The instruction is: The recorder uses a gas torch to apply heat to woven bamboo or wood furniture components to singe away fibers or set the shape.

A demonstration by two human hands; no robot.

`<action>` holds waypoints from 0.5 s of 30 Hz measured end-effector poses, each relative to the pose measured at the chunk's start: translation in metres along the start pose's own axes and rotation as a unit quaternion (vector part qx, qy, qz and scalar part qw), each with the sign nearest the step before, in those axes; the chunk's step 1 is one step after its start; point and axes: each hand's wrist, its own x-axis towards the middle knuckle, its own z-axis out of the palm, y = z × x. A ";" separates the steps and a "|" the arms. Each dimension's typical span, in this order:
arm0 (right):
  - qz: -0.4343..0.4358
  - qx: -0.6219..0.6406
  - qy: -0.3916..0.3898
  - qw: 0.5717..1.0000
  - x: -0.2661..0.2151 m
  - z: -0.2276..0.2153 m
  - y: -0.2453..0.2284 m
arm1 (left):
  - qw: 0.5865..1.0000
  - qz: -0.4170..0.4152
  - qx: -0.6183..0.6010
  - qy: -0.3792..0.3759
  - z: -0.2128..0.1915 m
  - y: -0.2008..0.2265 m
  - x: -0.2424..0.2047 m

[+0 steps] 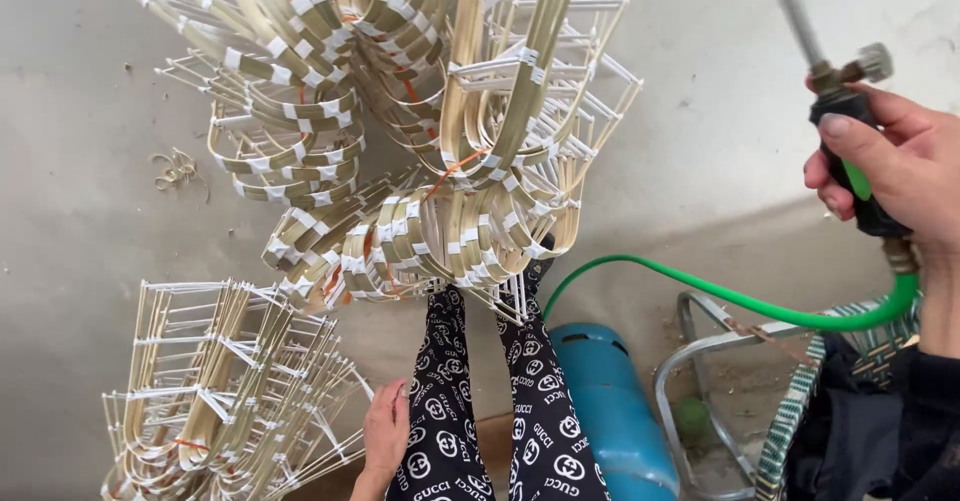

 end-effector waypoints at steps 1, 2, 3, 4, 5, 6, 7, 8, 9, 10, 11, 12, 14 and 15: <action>-0.009 -0.061 -0.017 0.998 0.004 -0.001 -0.008 | 0.999 0.043 0.000 0.006 0.006 -0.002 -0.002; -0.010 -0.065 -0.018 0.998 0.012 0.013 -0.024 | 0.999 0.041 -0.004 0.005 0.006 0.008 -0.003; -0.041 -0.116 -0.035 0.992 0.020 0.027 -0.040 | 1.000 0.018 -0.009 -0.017 0.006 0.019 -0.003; -0.074 -0.166 -0.053 0.982 0.029 0.043 -0.057 | 0.999 -0.006 -0.017 -0.038 0.007 0.029 -0.004; -0.075 -0.171 -0.056 0.981 0.030 0.054 -0.071 | 0.999 -0.009 -0.022 -0.038 0.010 0.029 -0.005; -0.070 -0.190 -0.075 0.976 0.033 0.067 -0.086 | 0.998 -0.027 -0.032 -0.037 0.014 0.029 -0.004; -0.066 -0.208 -0.093 0.971 0.036 0.081 -0.101 | 0.997 -0.046 -0.043 -0.037 0.017 0.028 -0.002; -0.066 -0.213 -0.101 0.970 0.045 0.085 -0.105 | 0.997 -0.054 -0.048 -0.036 0.020 0.024 -0.006; -0.048 -0.245 -0.128 0.960 0.055 0.089 -0.109 | 0.998 -0.022 -0.060 -0.028 0.022 0.020 -0.010; -0.029 -0.278 -0.153 0.948 0.063 0.091 -0.112 | 0.997 0.012 -0.073 -0.023 0.026 0.015 -0.012; -0.028 -0.284 -0.158 0.945 0.055 0.096 -0.113 | 0.997 0.006 -0.079 -0.024 0.026 0.015 -0.015; -0.039 -0.295 -0.135 0.945 0.049 0.100 -0.118 | 0.997 0.003 -0.081 -0.017 0.028 0.017 -0.015; -0.054 -0.312 -0.119 0.941 0.040 0.094 -0.114 | 0.996 -0.007 -0.091 -0.008 0.032 0.014 -0.015; -0.018 -0.343 -0.145 0.928 0.039 0.082 -0.106 | 0.996 -0.020 -0.088 -0.005 0.035 0.009 -0.015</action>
